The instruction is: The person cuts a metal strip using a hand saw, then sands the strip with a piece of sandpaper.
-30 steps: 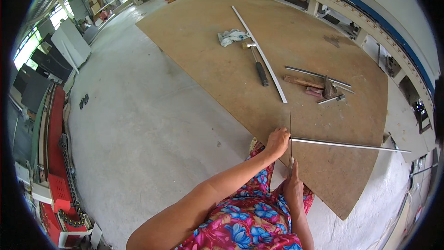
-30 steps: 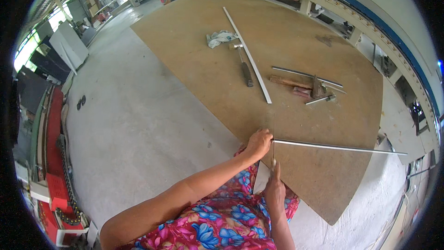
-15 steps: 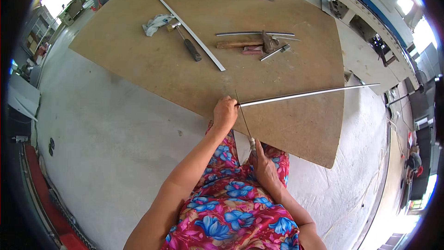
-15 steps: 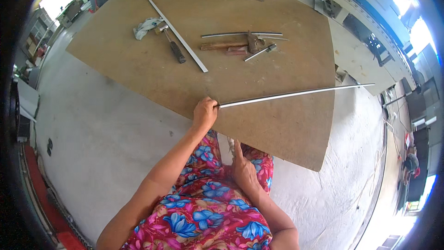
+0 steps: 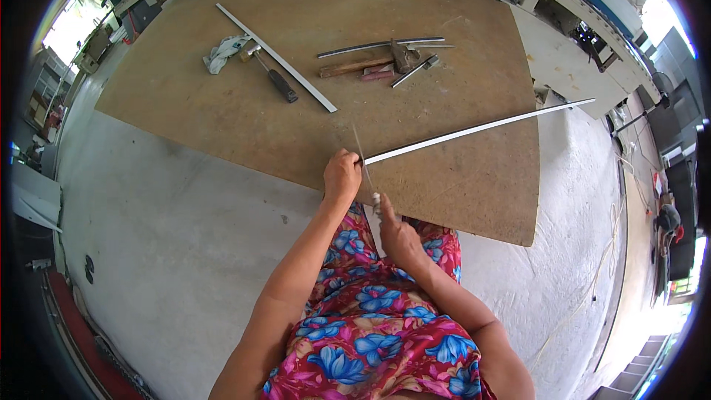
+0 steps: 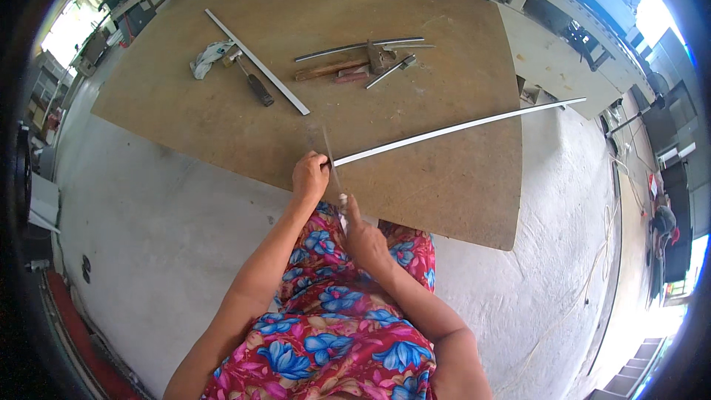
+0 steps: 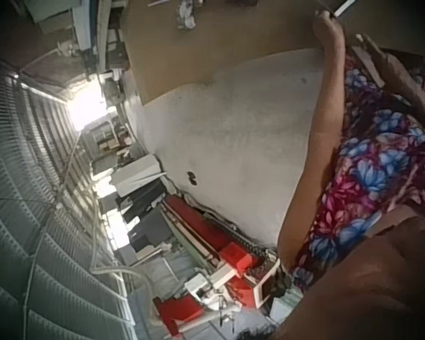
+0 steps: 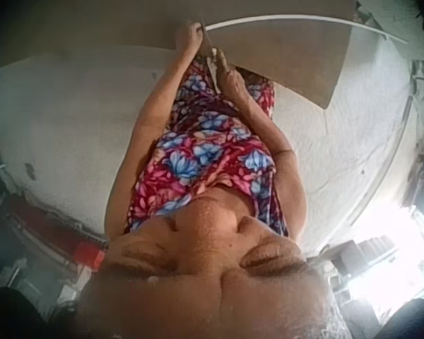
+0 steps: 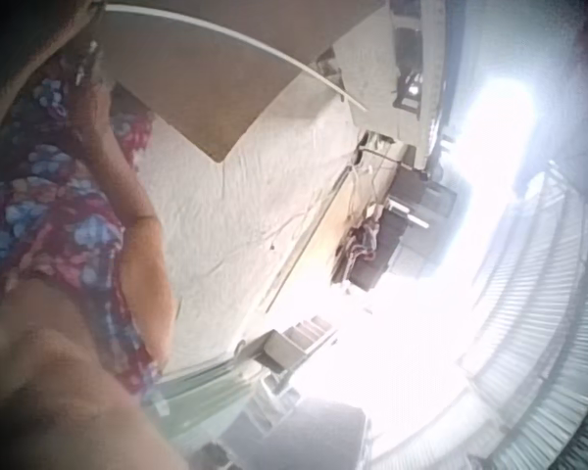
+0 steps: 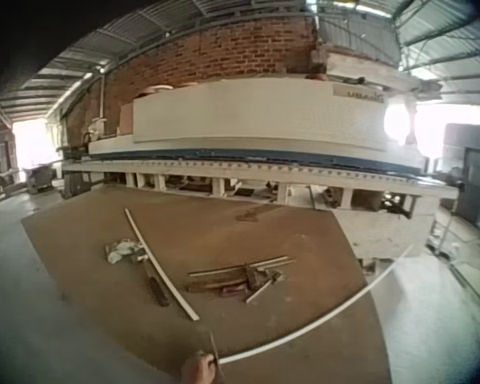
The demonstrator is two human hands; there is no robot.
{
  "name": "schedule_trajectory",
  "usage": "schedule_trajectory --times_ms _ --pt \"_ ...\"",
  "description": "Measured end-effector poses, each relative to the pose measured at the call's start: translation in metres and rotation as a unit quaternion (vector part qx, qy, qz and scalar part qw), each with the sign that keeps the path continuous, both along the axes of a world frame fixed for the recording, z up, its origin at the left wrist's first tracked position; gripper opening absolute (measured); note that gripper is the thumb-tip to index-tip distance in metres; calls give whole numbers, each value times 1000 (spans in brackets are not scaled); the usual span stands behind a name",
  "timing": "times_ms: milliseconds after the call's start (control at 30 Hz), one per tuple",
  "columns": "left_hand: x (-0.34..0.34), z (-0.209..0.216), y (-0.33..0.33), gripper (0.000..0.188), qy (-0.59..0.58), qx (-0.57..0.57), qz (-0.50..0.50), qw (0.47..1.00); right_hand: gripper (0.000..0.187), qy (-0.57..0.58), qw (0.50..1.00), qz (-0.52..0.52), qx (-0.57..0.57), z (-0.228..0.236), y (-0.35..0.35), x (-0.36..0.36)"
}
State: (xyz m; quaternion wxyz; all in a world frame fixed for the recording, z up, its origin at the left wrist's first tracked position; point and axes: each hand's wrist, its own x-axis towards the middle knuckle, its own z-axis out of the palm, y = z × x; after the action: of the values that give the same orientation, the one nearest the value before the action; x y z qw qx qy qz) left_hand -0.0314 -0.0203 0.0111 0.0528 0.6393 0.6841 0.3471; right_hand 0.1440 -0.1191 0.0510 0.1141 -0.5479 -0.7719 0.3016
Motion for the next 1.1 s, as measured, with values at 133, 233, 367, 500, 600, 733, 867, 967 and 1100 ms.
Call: schedule_trajectory --times_ms 133,233,367,500,600,733,867,967,1100 --pt "2 3 -1 10 -5 -1 -15 1000 64 48 999 -13 -3 0 9 28" --pt "2 4 -4 8 -32 -5 -4 999 65 104 994 -4 37 12 4 31" --pt "3 7 -4 9 -25 -20 -10 999 66 124 991 -35 35 22 -1 28" --pt "5 7 -6 10 -32 -18 0 999 67 85 996 -31 -10 16 -4 21" --pt "4 5 -4 10 -9 -30 0 1000 68 93 996 -13 3 6 -6 19" --pt "5 8 -2 10 7 -49 -4 999 68 76 997 -14 -5 1 -6 17" --pt "7 10 -3 9 26 -52 6 998 69 68 998 -17 2 2 -10 17" --pt "7 12 -4 9 29 -57 4 998 69 66 998 -10 17 4 -14 17" --pt "7 9 -2 8 46 -55 5 997 71 43 999 -6 20 1 -15 18"
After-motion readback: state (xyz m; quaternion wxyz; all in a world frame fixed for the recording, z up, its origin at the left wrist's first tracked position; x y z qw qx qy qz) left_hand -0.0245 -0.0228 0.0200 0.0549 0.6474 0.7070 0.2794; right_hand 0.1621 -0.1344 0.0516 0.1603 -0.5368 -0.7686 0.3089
